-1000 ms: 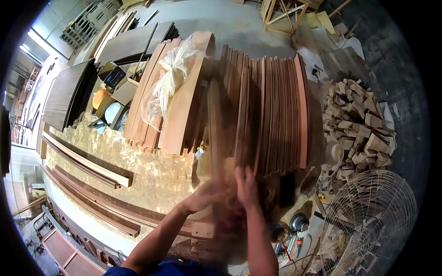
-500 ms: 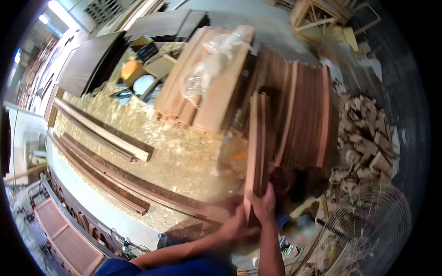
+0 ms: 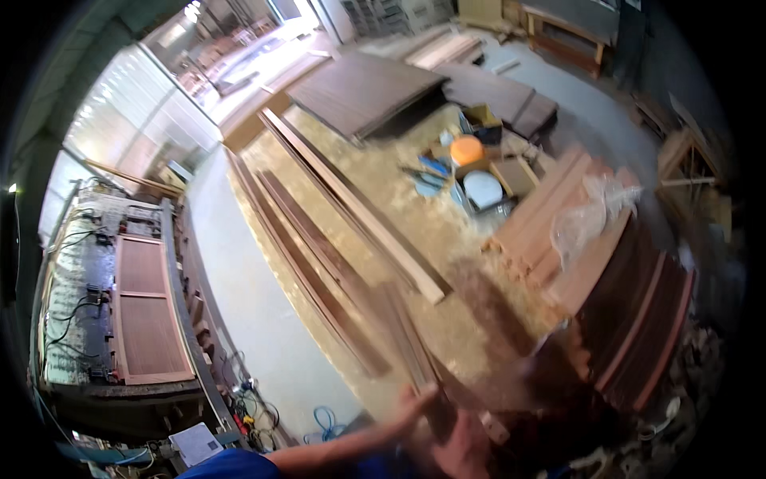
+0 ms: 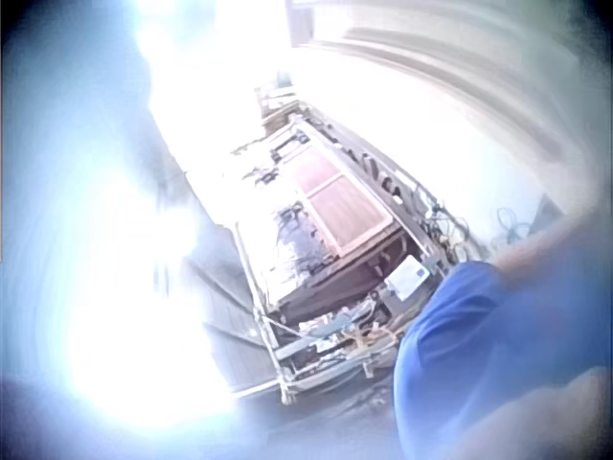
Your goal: The person uses a nail gun to attach a wooden strip to a large wooden panel, then sands the edges with an orbital sander. They move the panel aside and repeatedly pick up, inspect, and stack long wooden planks. Finally, they measure and mark a plank with a tape measure and marker.
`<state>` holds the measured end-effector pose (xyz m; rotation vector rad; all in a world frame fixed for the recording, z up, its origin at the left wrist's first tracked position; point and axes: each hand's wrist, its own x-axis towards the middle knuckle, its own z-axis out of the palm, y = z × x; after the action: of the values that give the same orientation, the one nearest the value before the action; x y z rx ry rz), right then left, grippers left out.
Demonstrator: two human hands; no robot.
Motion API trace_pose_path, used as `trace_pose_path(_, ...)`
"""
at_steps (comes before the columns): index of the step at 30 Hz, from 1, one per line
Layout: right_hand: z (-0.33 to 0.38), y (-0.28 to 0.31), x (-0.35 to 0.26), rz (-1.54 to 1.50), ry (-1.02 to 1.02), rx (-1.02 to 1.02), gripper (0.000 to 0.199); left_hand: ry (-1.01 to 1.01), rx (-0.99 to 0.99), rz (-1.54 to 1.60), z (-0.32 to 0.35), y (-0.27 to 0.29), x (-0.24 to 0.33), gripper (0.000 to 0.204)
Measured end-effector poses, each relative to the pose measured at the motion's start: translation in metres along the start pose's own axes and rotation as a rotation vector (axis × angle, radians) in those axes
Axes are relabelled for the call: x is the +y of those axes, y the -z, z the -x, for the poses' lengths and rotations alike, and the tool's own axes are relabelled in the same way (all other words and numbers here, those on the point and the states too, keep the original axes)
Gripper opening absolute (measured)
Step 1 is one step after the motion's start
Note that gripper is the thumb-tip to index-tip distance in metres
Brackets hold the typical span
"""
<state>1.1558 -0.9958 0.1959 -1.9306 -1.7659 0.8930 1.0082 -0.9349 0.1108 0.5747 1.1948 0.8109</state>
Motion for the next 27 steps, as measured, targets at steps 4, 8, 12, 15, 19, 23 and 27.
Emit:
trace_pose_path(4, -0.051, -0.037, -0.016, 0.044, -0.024, -0.082, 0.070, 0.068, 0.020, -0.047, -0.028, 0.046, 0.040, 0.043)
trace_pose_path(8, -0.110, -0.051, -0.016, 0.078, 0.010, -0.084, 0.066, 0.246, -0.013, -0.003, -0.069, 0.084, 0.047, 0.053)
trace_pose_path(12, -0.129, -0.069, -0.039, 0.045, 0.097, -0.110, 0.068, 0.174, -0.010, 0.140, -0.066, 0.133, 0.057, 0.042)
trace_pose_path(15, -0.111, -0.089, -0.068, -0.061, 0.026, -0.106, 0.063, 0.272, -0.049, -0.141, -0.052, 0.168, 0.056, 0.052)
trace_pose_path(19, -0.104, -0.136, -0.038, -0.012, -0.026, -0.186, 0.055, 0.388, -0.277, -0.366, -0.068, 0.208, 0.040, 0.062)
trace_pose_path(23, -0.105, -0.165, -0.012, 0.068, -0.007, -0.184, 0.071, 0.494, -0.246, -0.525, -0.079, 0.206, 0.046, 0.049)
trace_pose_path(27, -0.092, -0.186, -0.004, 0.151, 0.035, -0.002, 0.074, 0.519, -0.216, -0.553, -0.078, 0.200, 0.047, 0.042)
